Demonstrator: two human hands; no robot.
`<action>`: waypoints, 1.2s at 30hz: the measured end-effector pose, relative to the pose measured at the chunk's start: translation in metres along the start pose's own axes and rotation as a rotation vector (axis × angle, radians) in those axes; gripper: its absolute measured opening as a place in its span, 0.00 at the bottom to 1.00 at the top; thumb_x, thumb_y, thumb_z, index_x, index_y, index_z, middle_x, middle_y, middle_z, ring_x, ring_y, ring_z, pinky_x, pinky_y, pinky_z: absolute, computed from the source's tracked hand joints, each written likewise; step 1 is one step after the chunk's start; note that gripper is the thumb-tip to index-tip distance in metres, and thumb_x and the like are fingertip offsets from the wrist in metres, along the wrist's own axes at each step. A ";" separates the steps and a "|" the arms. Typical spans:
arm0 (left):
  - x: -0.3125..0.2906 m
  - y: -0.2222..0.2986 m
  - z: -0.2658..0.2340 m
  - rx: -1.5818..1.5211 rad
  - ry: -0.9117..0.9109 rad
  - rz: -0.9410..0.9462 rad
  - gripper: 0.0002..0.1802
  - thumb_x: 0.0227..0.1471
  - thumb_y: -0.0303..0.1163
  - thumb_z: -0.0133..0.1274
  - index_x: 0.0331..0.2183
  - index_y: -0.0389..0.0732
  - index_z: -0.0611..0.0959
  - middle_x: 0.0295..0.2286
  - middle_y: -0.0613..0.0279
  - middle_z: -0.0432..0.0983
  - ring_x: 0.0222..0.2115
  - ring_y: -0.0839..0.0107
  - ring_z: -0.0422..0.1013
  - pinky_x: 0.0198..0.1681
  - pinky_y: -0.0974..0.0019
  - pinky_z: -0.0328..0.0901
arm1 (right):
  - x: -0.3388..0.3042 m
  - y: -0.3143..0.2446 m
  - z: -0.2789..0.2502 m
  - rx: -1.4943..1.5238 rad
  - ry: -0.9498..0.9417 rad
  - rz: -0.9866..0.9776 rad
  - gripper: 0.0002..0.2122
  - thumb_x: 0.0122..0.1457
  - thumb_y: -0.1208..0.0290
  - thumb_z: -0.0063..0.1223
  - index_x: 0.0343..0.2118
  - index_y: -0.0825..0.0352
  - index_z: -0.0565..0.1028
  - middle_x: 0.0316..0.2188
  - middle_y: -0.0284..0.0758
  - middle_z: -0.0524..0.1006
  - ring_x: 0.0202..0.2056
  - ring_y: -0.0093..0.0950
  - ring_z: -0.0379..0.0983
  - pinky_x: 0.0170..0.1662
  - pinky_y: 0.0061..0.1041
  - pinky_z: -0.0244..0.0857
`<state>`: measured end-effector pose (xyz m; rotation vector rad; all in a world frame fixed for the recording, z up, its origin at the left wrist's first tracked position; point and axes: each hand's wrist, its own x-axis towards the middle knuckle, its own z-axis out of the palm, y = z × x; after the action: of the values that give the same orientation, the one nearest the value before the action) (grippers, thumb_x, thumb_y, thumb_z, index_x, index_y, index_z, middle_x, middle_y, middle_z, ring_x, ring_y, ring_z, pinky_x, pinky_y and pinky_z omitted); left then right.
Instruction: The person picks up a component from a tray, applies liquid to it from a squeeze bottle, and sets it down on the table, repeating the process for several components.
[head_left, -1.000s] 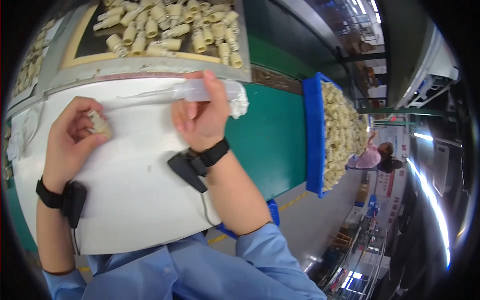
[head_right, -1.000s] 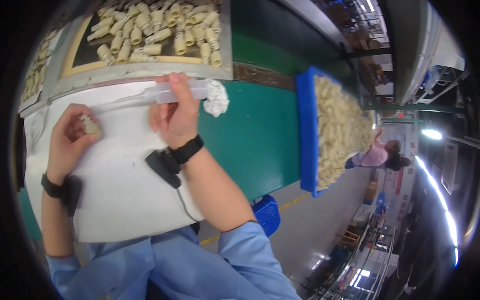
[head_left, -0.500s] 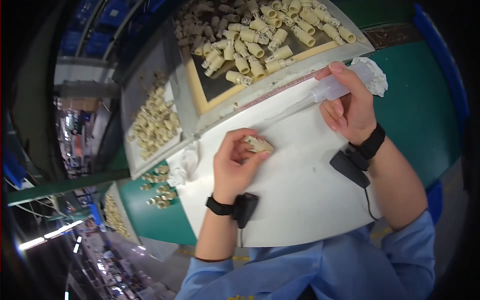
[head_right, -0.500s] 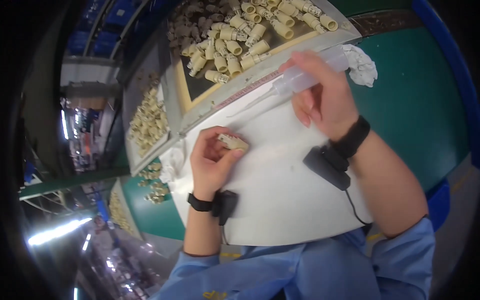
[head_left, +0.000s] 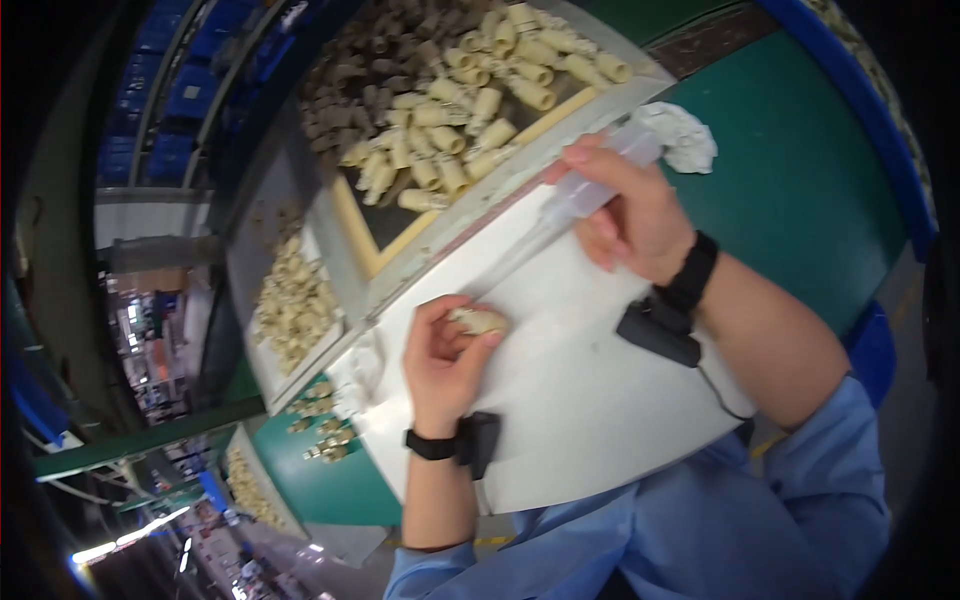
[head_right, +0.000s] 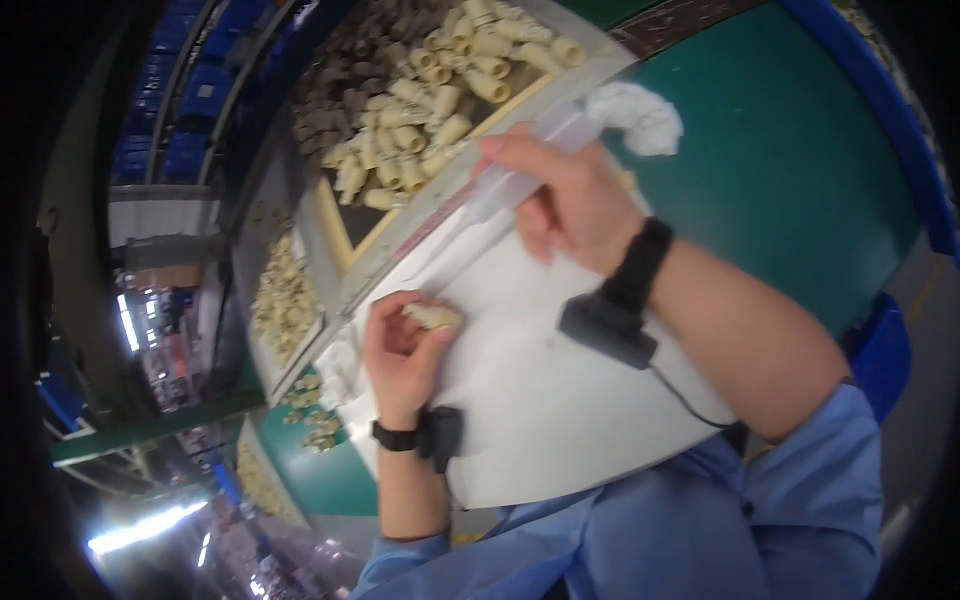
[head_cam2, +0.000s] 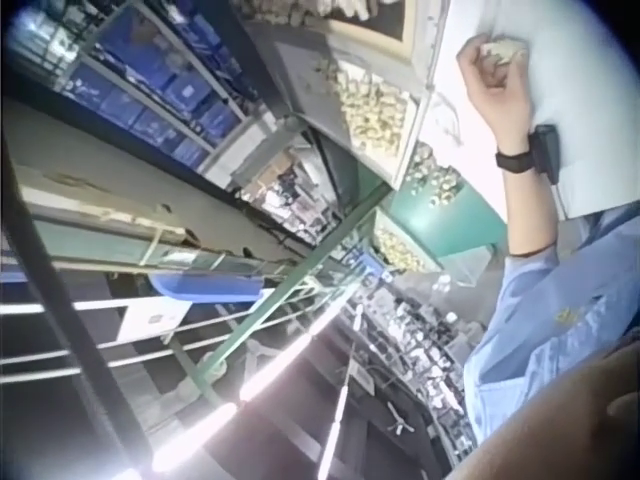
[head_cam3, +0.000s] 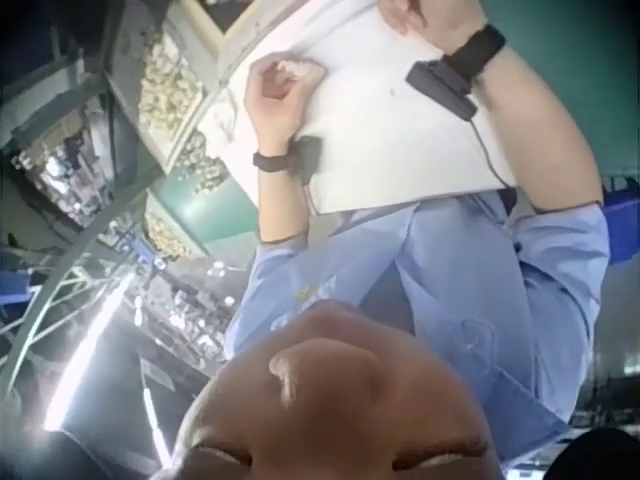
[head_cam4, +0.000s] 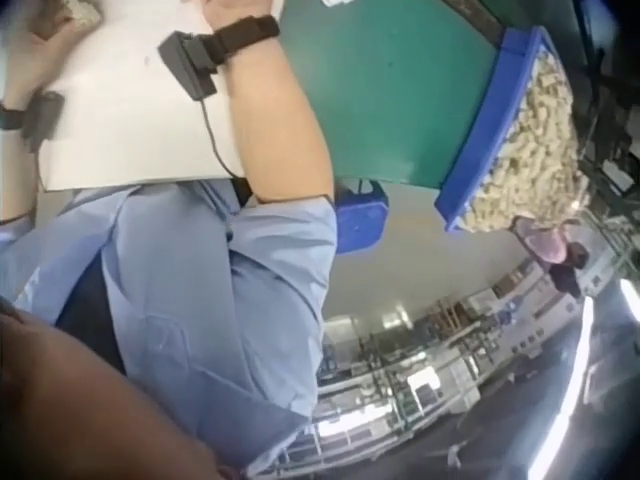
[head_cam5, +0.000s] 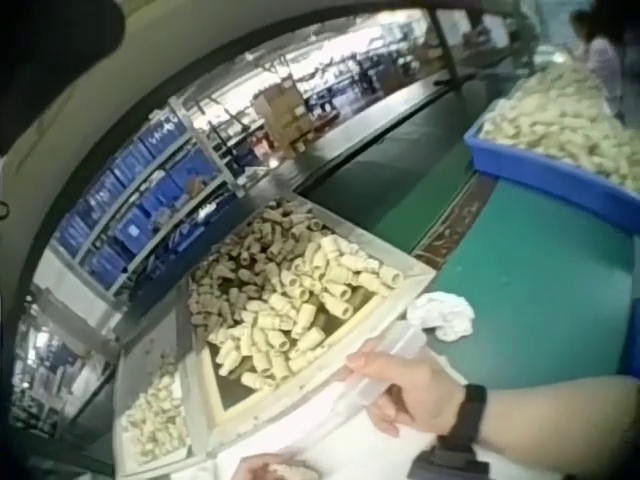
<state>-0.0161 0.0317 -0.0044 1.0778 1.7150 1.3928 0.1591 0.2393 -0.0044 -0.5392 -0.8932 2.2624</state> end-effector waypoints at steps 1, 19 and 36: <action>-0.001 -0.003 0.003 0.023 -0.002 0.021 0.26 0.50 0.17 0.64 0.49 0.34 0.73 0.41 0.56 0.78 0.40 0.74 0.76 0.41 0.75 0.72 | 0.000 0.000 -0.003 0.003 -0.009 -0.014 0.14 0.64 0.61 0.51 0.32 0.69 0.77 0.06 0.28 0.59 0.05 0.22 0.54 0.09 0.25 0.52; -0.004 -0.016 0.006 -0.003 0.158 -0.039 0.25 0.48 0.14 0.58 0.49 0.36 0.74 0.34 0.69 0.73 0.33 0.83 0.70 0.35 0.81 0.66 | 0.014 0.010 -0.004 -0.046 -0.070 0.053 0.13 0.64 0.59 0.49 0.36 0.65 0.73 0.08 0.30 0.60 0.06 0.25 0.53 0.10 0.28 0.53; -0.002 -0.051 0.002 -0.100 0.061 -0.026 0.26 0.48 0.14 0.58 0.50 0.35 0.74 0.39 0.67 0.72 0.37 0.81 0.70 0.39 0.80 0.65 | 0.023 0.007 -0.010 -0.057 -0.107 0.085 0.13 0.63 0.57 0.50 0.36 0.64 0.72 0.09 0.30 0.62 0.06 0.25 0.52 0.10 0.30 0.53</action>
<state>-0.0230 0.0259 -0.0543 0.9639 1.6774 1.4927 0.1456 0.2552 -0.0194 -0.4931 -1.0078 2.3672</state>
